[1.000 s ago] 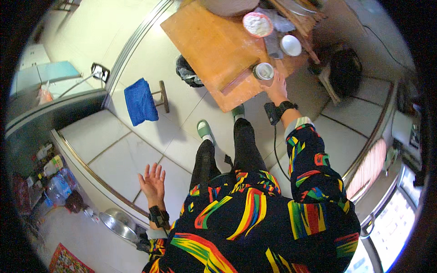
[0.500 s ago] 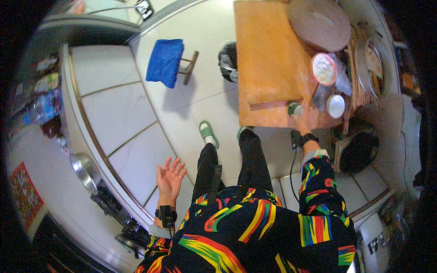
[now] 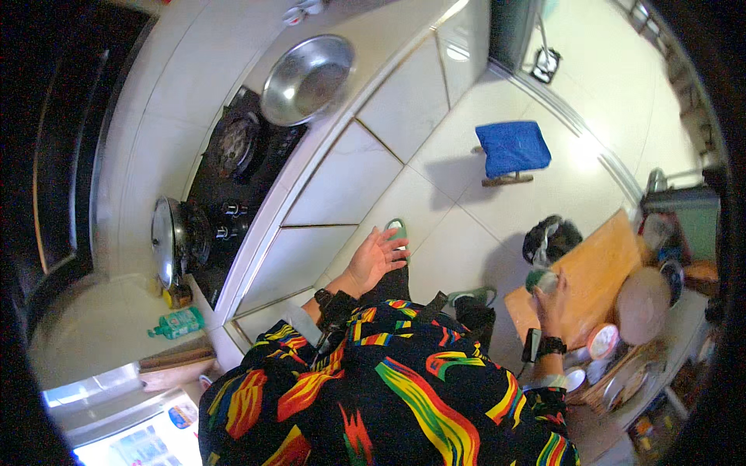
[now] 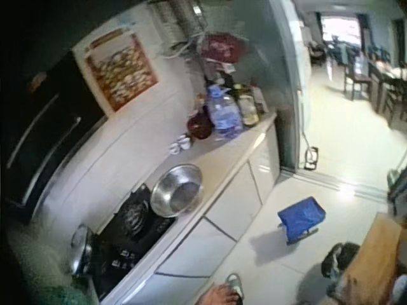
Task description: The person wipes a wooden cutting board with a white cloth, then washes hands at the sink using soap and water. They dry hands with a purple cloth, wipe the sink area, and later wipe a dining chair with a light blue cloth.
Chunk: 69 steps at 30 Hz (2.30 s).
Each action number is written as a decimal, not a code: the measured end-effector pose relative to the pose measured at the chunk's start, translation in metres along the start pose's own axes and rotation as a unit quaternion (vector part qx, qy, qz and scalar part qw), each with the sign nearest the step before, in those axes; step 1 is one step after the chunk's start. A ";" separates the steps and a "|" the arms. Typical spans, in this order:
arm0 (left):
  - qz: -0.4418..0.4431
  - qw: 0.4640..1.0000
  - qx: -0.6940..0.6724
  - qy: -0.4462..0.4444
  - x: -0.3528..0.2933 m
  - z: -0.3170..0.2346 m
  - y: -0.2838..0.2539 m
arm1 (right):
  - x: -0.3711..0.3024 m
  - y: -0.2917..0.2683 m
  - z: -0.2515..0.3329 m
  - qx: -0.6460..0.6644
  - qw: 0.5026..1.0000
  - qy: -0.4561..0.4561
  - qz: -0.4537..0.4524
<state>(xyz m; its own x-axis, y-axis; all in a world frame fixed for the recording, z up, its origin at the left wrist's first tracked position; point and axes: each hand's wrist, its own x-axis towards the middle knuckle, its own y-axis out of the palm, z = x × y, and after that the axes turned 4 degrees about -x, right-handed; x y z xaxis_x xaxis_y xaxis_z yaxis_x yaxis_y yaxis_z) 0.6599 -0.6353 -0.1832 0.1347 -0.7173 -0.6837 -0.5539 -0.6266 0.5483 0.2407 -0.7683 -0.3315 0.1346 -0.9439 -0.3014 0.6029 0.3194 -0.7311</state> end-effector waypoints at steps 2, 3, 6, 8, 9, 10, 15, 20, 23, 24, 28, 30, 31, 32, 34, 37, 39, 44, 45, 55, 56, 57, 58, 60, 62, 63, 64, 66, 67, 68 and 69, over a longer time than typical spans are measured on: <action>0.037 0.999 0.003 0.031 -0.003 -0.014 0.001 | 0.038 0.002 0.066 0.023 0.982 -0.176 -0.070; 0.031 0.998 0.009 0.055 -0.005 -0.016 0.005 | 0.057 -0.005 0.097 0.007 0.988 -0.142 -0.063; 0.024 0.992 0.035 0.117 -0.021 -0.026 0.026 | 0.106 -0.055 0.176 0.056 0.948 -0.294 -0.106; 0.040 0.985 0.063 0.154 -0.033 -0.027 0.049 | 0.130 -0.104 0.217 0.031 0.937 -0.327 -0.115; 0.030 0.981 0.073 0.175 -0.039 -0.019 0.064 | 0.139 -0.132 0.234 0.020 0.938 -0.324 -0.122; 0.041 0.978 0.075 0.192 -0.043 -0.008 0.080 | 0.147 -0.159 0.248 0.026 0.930 -0.342 -0.134; 0.058 0.976 -0.011 0.208 -0.025 0.003 0.152 | 0.196 -0.257 0.306 -0.048 0.917 -0.386 -0.091; 0.049 0.984 -0.058 0.158 0.036 -0.007 0.215 | 0.263 -0.288 0.341 -0.155 0.904 -0.396 -0.048; 0.070 0.983 -0.101 0.133 0.067 -0.020 0.230 | 0.307 -0.278 0.354 -0.218 0.885 -0.412 -0.009; 0.062 0.984 -0.118 0.119 0.077 -0.023 0.232 | 0.323 -0.272 0.359 -0.239 0.880 -0.409 0.007; -0.016 0.986 -0.120 0.117 0.112 -0.026 0.252 | 0.400 -0.238 0.384 -0.313 0.848 -0.421 0.073; -0.054 0.985 -0.118 0.113 0.123 -0.025 0.263 | 0.444 -0.223 0.401 -0.316 0.829 -0.459 0.049; -0.060 0.983 -0.126 0.116 0.127 -0.024 0.270 | 0.464 -0.216 0.411 -0.329 0.821 -0.465 0.039; -0.088 0.981 -0.134 0.112 0.129 -0.022 0.275 | 0.483 -0.210 0.421 -0.341 0.805 -0.486 0.009; -0.132 0.975 -0.123 0.125 0.126 -0.016 0.284 | 0.513 -0.198 0.443 -0.306 0.815 -0.492 0.013; -0.112 0.971 -0.088 0.194 0.118 -0.007 0.301 | 0.536 -0.188 0.478 -0.239 0.793 -0.560 0.014; -0.133 0.964 -0.141 0.180 0.113 -0.003 0.313 | 0.536 -0.188 0.497 -0.315 0.747 -0.582 -0.065; -0.064 0.919 -0.314 0.231 0.088 0.012 0.318 | 0.488 -0.189 0.505 -0.140 0.682 -0.718 -0.020; -0.093 0.920 -0.314 0.217 0.079 0.016 0.312 | 0.469 -0.184 0.496 -0.112 0.677 -0.727 0.014; -0.189 0.768 -0.454 0.410 -0.093 0.207 0.267 | 0.186 -0.116 0.348 0.021 0.721 -0.451 0.526; -0.214 0.741 -0.479 0.419 -0.118 0.238 0.258 | 0.152 -0.107 0.341 0.018 0.693 -0.467 0.548; -0.229 0.714 -0.497 0.438 -0.137 0.269 0.255 | 0.119 -0.098 0.337 0.004 0.673 -0.478 0.565; -0.260 0.675 -0.530 0.443 -0.155 0.301 0.251 | 0.087 -0.090 0.334 -0.004 0.646 -0.489 0.586; -0.300 0.606 -0.578 0.456 -0.189 0.362 0.244 | 0.026 -0.076 0.330 -0.009 0.602 -0.517 0.608; -0.369 0.518 -0.596 0.490 -0.212 0.409 0.247 | -0.033 -0.062 0.322 -0.023 0.600 -0.518 0.609; -0.390 0.479 -0.614 0.491 -0.228 0.434 0.244 | -0.064 -0.055 0.315 -0.008 0.547 -0.528 0.649; -0.417 0.440 -0.600 0.521 -0.245 0.458 0.241 | -0.095 -0.048 0.306 -0.009 0.492 -0.552 0.673; -0.473 0.357 -0.594 0.544 -0.279 0.497 0.232 | -0.151 -0.035 0.284 -0.019 0.442 -0.536 0.719; -0.494 0.334 -0.596 0.538 -0.301 0.517 0.224 | -0.174 -0.032 0.272 -0.014 0.418 -0.507 0.754; -0.509 0.306 -0.597 0.539 -0.317 0.530 0.214 | -0.194 -0.030 0.263 -0.010 0.372 -0.544 0.752; -0.501 0.270 -0.607 0.555 -0.336 0.546 0.202 | -0.209 -0.029 0.255 -0.026 0.356 -0.542 0.761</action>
<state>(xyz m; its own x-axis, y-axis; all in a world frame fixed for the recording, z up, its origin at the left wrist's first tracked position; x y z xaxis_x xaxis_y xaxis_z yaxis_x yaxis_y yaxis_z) 0.0541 -0.3546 -0.1052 0.2531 0.7704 -0.5851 0.8039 0.1690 0.5703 0.3958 -0.6010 -0.0913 0.5151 0.8569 0.0196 -0.8286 0.5037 -0.2443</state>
